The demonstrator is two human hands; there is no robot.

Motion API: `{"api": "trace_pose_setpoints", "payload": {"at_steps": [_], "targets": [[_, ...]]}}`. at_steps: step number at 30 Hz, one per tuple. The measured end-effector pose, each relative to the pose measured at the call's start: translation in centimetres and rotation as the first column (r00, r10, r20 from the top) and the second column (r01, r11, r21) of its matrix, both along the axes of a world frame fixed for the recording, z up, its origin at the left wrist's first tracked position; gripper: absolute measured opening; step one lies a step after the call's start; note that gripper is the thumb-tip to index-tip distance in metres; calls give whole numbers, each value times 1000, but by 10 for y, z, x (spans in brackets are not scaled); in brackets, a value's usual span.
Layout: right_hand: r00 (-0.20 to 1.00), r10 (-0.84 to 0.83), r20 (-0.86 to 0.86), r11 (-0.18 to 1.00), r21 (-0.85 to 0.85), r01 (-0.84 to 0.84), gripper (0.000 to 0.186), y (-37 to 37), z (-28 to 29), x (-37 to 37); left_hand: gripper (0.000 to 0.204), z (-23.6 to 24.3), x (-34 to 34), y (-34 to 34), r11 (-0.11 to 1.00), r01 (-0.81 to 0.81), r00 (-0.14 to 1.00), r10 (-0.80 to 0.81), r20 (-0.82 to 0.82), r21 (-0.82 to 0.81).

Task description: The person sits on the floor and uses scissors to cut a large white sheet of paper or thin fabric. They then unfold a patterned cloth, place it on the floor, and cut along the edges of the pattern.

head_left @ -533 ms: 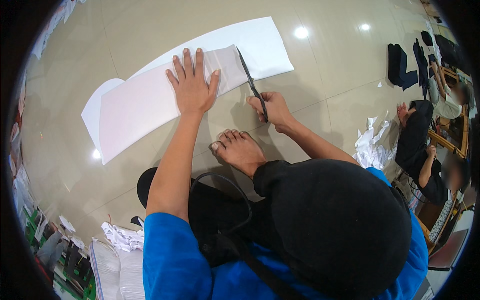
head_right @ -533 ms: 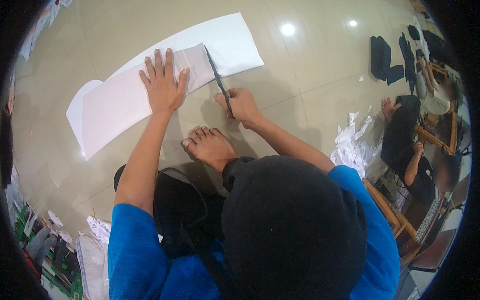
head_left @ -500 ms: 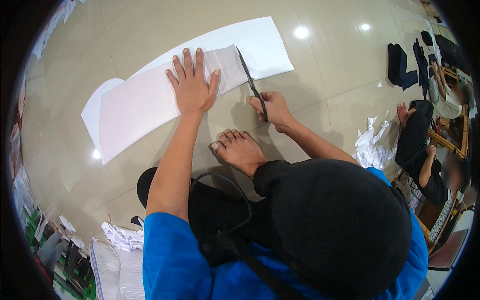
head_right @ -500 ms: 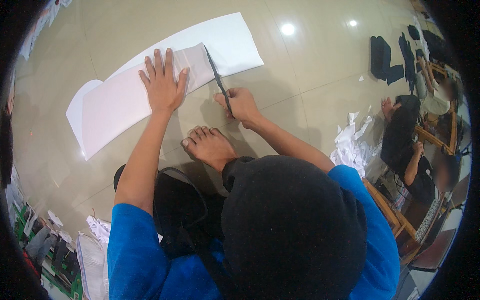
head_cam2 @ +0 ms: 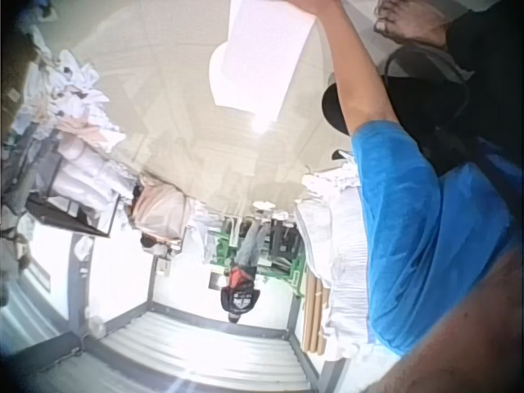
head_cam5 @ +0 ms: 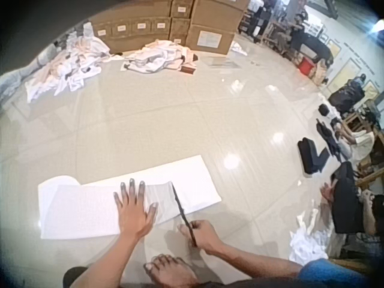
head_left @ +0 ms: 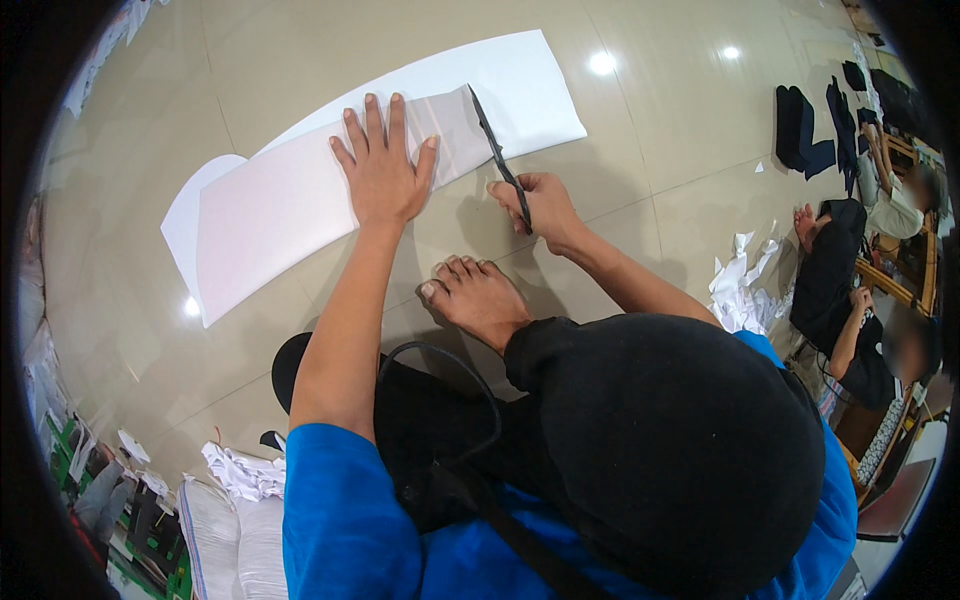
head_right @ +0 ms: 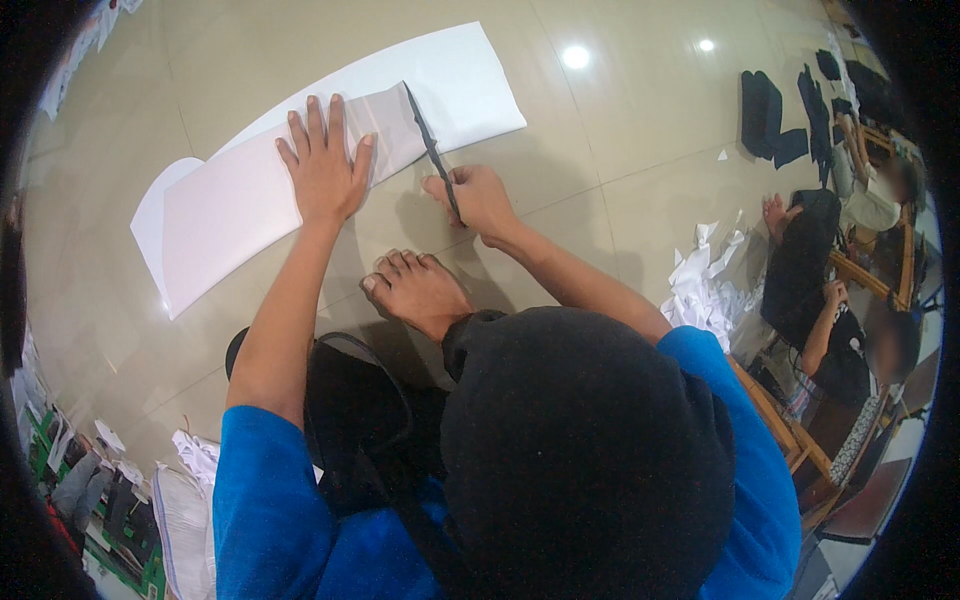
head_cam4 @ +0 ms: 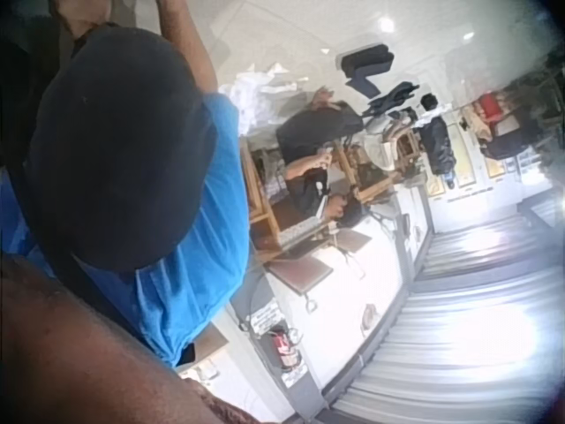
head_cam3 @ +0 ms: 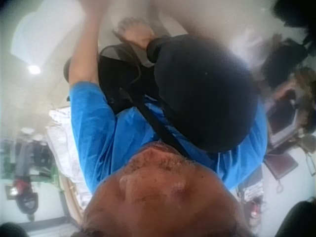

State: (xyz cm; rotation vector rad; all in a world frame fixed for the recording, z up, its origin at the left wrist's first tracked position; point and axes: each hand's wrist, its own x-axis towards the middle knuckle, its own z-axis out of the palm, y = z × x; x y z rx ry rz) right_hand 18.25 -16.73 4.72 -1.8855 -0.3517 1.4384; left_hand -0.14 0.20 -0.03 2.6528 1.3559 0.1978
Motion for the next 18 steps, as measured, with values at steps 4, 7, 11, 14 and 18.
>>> {"api": "trace_pose_setpoints", "payload": {"at_steps": [4,7,11,14,18], "targets": [[1000,7,6,999,31,-7,41,4,-3,2,83,0,0,0,1000,-1,1000,1,-8,0],[1000,-12,-15,999,36,13,40,4,-7,1,83,0,0,0,1000,-1,1000,1,-10,2],[999,-26,-27,999,44,27,37,3,-13,2,83,1,1,-1,1000,2,1000,-2,-8,3],[999,-23,-25,998,61,24,38,1,-14,3,83,2,1,-1,1000,2,1000,-2,-2,-1],[999,15,32,1000,-5,-15,39,9,-5,3,83,2,0,-1,1000,-5,1000,5,-6,-11]]}}
